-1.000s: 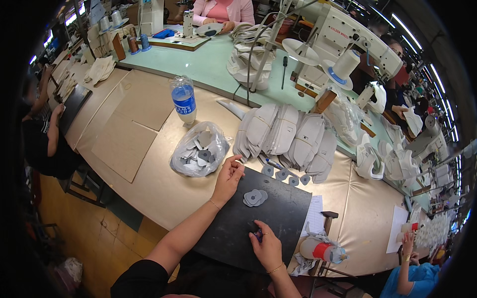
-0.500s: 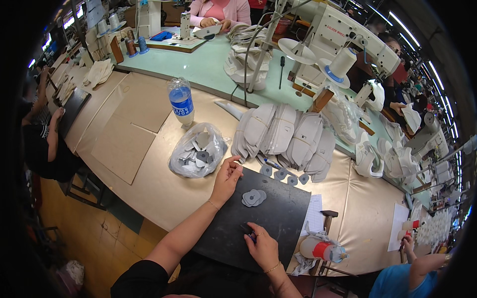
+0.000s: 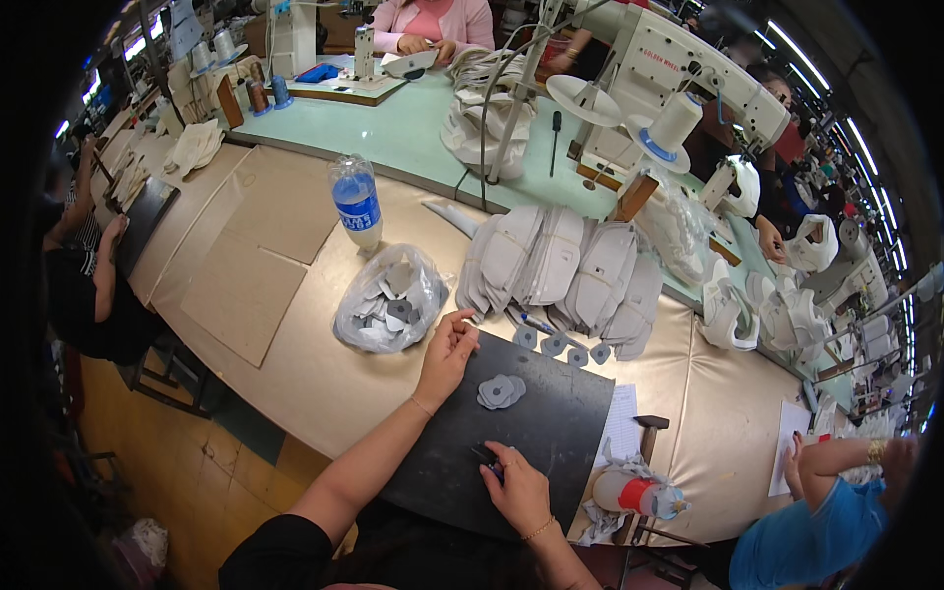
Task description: The person applies glue from a squeeze bottle onto small gray circular parts on a black mat, then places them aside. The person also handles a small white fabric piece and a rubber band, wrapping the band around the fabric.
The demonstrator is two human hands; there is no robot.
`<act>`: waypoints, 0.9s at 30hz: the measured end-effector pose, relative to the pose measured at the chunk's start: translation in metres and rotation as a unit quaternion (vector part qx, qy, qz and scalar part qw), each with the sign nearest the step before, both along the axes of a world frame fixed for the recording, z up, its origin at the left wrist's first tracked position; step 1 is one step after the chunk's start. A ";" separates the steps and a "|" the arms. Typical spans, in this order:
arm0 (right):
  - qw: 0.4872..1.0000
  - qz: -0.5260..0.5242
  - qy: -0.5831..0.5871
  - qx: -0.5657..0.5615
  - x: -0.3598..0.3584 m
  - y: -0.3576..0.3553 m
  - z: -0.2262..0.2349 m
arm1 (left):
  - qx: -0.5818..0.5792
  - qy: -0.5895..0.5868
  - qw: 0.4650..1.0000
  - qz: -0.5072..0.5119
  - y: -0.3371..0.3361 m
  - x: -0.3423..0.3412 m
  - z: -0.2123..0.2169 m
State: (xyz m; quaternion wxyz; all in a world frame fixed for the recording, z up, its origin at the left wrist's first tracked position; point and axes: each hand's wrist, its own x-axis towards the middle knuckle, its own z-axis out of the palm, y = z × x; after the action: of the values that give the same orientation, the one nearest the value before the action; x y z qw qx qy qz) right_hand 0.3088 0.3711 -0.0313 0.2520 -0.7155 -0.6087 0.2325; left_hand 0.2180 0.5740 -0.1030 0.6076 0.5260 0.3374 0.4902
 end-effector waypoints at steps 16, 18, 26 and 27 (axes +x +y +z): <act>1.000 -0.004 0.004 -0.026 -0.001 0.001 0.000 | -0.014 -0.003 1.000 -0.006 -0.001 -0.001 0.000; 1.000 -0.003 0.002 -0.030 -0.001 0.001 0.000 | -0.014 -0.002 1.000 -0.005 -0.002 -0.001 -0.001; 1.000 -0.001 -0.001 -0.022 -0.002 0.002 0.002 | -0.012 -0.004 1.000 -0.009 0.000 -0.003 0.002; 1.000 0.000 -0.001 -0.031 -0.003 -0.003 0.000 | -0.020 0.000 1.000 -0.008 -0.005 -0.004 -0.002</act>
State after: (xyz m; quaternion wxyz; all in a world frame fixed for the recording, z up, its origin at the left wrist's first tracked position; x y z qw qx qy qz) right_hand 0.3062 0.3681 -0.0315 0.2285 -0.7232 -0.6016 0.2506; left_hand 0.2141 0.5688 -0.1045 0.6219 0.5161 0.3428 0.4789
